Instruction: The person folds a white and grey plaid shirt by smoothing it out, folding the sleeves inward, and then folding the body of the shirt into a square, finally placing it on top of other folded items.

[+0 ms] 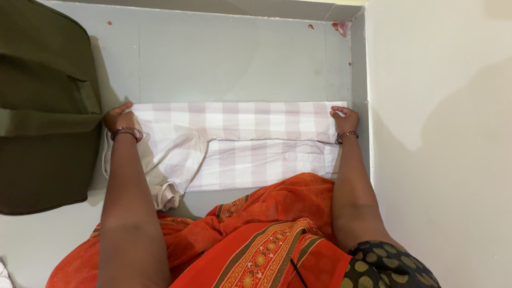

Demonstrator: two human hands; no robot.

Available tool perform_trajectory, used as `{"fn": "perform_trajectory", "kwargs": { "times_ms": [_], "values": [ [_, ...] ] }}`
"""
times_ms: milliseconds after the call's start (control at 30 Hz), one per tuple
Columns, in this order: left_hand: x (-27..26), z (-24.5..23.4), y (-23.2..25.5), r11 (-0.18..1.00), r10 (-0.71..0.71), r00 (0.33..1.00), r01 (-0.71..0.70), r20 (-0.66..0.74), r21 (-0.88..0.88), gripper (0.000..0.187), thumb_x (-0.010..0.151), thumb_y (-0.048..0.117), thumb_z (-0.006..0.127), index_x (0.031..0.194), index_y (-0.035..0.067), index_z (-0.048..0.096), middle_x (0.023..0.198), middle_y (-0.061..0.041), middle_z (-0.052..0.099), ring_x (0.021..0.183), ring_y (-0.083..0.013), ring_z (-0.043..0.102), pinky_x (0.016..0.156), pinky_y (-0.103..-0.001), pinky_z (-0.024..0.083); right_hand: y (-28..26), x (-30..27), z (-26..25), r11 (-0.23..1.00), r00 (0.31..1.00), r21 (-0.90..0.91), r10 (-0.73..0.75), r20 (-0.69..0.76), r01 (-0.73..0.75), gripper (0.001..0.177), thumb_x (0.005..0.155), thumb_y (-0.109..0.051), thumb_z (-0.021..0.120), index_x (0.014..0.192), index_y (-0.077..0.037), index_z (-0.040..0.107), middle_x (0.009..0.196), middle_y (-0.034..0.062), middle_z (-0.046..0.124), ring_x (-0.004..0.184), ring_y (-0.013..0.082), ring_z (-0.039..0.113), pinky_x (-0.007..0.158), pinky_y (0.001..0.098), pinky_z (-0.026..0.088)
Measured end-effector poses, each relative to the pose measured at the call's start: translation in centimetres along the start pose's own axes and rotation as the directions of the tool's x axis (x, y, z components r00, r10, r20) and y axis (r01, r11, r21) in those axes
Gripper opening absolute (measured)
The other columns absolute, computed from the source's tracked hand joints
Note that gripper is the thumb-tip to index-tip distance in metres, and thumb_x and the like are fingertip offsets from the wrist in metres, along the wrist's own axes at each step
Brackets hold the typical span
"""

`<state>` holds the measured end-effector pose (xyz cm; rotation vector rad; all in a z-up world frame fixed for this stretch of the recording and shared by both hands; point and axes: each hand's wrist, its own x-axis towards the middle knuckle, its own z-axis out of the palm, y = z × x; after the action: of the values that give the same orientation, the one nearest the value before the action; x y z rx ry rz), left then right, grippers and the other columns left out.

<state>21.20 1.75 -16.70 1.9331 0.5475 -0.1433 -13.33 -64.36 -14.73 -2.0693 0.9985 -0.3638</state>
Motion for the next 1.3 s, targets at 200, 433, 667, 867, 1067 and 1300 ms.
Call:
{"fn": "perform_trajectory", "kwargs": {
  "times_ms": [200, 433, 667, 867, 1067, 1300],
  "values": [
    [-1.9, 0.0, -0.1, 0.947, 0.274, 0.959, -0.258, 0.064, -0.194, 0.065, 0.089, -0.006, 0.066, 0.15, 0.006, 0.049, 0.149, -0.011, 0.056, 0.126, -0.0187, 0.062, 0.108, -0.029, 0.051, -0.2, -0.2, -0.6, 0.997, 0.998, -0.04, -0.06, 0.031, 0.062, 0.027, 0.086, -0.01, 0.083, 0.112, -0.007, 0.077, 0.108, 0.0076, 0.077, 0.093, 0.013, 0.067, 0.086, 0.0291, 0.053],
    [-13.6, -0.4, 5.7, 0.482, 0.459, 0.816, -0.561, 0.351, 0.673, 0.071, 0.087, 0.032, 0.078, 0.144, 0.001, 0.051, 0.139, -0.032, 0.051, 0.128, -0.0456, 0.05, 0.107, -0.052, 0.044, -5.8, -3.5, -4.7, 0.942, 0.879, 0.034, 0.299, 0.371, -0.334, 0.074, 0.081, -0.011, 0.079, 0.147, -0.023, 0.048, 0.112, 0.007, 0.068, 0.093, 0.0135, 0.063, 0.075, 0.0291, 0.053],
    [-26.1, 1.2, 6.2, 0.191, 0.287, 0.529, -0.849, 0.799, 0.493, 0.048, 0.08, 0.031, 0.077, 0.117, 0.005, 0.061, 0.117, -0.016, 0.061, 0.109, -0.0317, 0.059, 0.089, -0.044, 0.053, -9.7, -5.6, -5.8, 0.978, 0.818, -0.206, 0.147, 0.556, -0.035, 0.04, 0.085, -0.013, 0.083, 0.123, -0.012, 0.072, 0.115, 0.0084, 0.072, 0.09, 0.0167, 0.062, 0.079, 0.03, 0.054],
    [-25.2, 2.3, 4.7, 0.274, 0.449, 0.561, -0.828, 0.696, 0.49, 0.027, 0.088, 0.004, 0.061, 0.114, 0.008, 0.065, 0.111, -0.015, 0.065, 0.099, -0.0336, 0.067, 0.08, -0.045, 0.058, -11.4, -6.5, -6.2, 0.987, 0.884, -0.017, 0.153, 0.442, -0.162, 0.022, 0.087, -0.009, 0.076, 0.109, -0.007, 0.078, 0.107, 0.0075, 0.074, 0.077, 0.0121, 0.066, 0.07, 0.0296, 0.058],
    [-25.2, 1.5, 4.9, 0.333, 0.359, 0.609, -0.791, 0.707, 0.512, 0.026, 0.09, 0.006, 0.061, 0.113, 0.014, 0.07, 0.114, -0.014, 0.065, 0.099, -0.0331, 0.069, 0.083, -0.045, 0.058, -9.7, -6.7, -6.4, 0.968, 0.864, -0.194, 0.231, 0.448, -0.158, 0.029, 0.087, -0.011, 0.078, 0.116, -0.008, 0.076, 0.106, 0.0089, 0.075, 0.071, 0.0141, 0.066, 0.071, 0.0296, 0.057],
    [-26.1, 2.0, 5.9, 0.25, 0.1, 0.621, -0.772, 0.777, 0.585, 0.041, 0.089, 0.014, 0.063, 0.13, 0.017, 0.06, 0.123, -0.014, 0.063, 0.107, -0.0312, 0.069, 0.087, -0.044, 0.058, -4.5, -4.0, -4.9, 0.816, 0.853, -0.574, 0.35, 0.387, -0.074, 0.049, 0.08, -0.017, 0.089, 0.125, -0.011, 0.071, 0.108, 0.0137, 0.069, 0.087, 0.0205, 0.067, 0.084, 0.0364, 0.053]
  ]
}}
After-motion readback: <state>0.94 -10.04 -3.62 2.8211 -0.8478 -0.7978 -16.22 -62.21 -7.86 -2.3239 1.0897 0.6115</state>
